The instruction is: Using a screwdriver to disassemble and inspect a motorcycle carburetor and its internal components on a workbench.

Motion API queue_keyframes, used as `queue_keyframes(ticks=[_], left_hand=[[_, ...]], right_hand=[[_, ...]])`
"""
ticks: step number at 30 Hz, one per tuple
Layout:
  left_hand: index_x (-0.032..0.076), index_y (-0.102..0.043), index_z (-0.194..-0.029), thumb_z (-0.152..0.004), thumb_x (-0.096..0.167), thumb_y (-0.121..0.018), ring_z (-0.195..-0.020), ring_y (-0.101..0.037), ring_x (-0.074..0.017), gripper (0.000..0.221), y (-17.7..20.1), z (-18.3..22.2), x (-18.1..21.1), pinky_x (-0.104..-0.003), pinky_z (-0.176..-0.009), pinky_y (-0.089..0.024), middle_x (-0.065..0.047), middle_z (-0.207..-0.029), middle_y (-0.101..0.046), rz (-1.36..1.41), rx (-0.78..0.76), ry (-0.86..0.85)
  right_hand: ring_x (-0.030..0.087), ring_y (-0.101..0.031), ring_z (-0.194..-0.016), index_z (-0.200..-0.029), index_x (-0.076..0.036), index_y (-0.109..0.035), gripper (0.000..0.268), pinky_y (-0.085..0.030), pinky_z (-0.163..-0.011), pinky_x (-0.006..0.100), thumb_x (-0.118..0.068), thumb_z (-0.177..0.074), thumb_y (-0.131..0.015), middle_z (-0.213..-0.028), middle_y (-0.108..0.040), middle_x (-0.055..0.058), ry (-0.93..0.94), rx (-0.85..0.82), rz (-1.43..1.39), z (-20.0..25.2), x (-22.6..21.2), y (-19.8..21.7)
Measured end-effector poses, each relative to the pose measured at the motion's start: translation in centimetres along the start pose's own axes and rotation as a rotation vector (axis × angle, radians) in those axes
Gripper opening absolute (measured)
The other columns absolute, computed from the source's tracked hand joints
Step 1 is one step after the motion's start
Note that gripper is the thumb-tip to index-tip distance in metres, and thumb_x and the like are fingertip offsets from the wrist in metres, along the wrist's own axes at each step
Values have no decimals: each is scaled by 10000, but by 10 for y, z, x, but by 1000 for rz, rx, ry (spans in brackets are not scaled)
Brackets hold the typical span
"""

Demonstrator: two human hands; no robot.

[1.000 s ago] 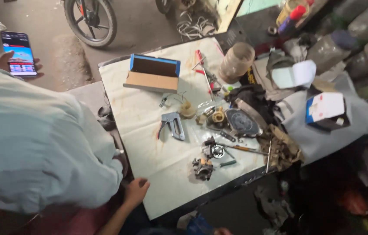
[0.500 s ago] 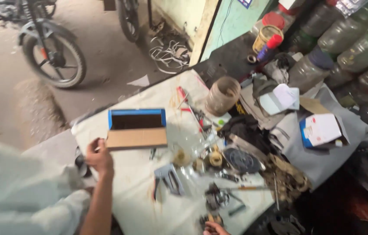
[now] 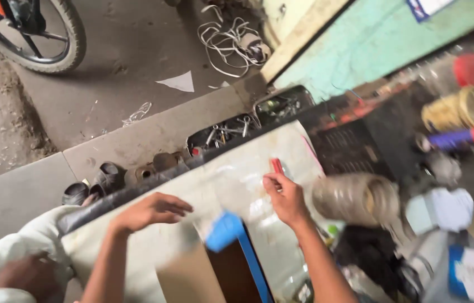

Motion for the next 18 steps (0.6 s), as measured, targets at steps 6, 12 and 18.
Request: queue_keyframes(ticks=[6,12,18], left_hand=[[70,-767,-1016,-818,242,-756,-836,-768,-208,262,27,-116,-11,-331,-746,-612,-94,-932,-794,-94,499,0],[96,-719,-988,-783,235,-771,-785,-688,-280,252,30,-161,14,-387,-662,-546,-84,-885,-692,-518,601,-223],[49,-705,-1065,-819,331,-763,-820,-630,-274,379,14,-163,13,-387,-646,-471,-105,-966,-658,-677,516,-370]], right_hand=[[315,-671,-772,-869,-71,-680,220,-513,-685,418,-282,-928,-702,-830,-676,111,287,63,403,-55,7,-98],[329,-586,-648,-738,-103,-606,191,-450,-566,454,-207,-853,-719,-715,-555,95,384,178,514,-67,8,-118],[313,-592,-610,-746,-91,-640,118,-487,-556,425,-171,-714,-721,-694,-558,96,357,96,557,-46,59,-108]])
Point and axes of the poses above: each hand's wrist, its own z-axis away from the middle knuckle, its own y-axis out of the back of the hand, x = y × z, the point moved 8 cm from there along -z, towards the middle knuckle
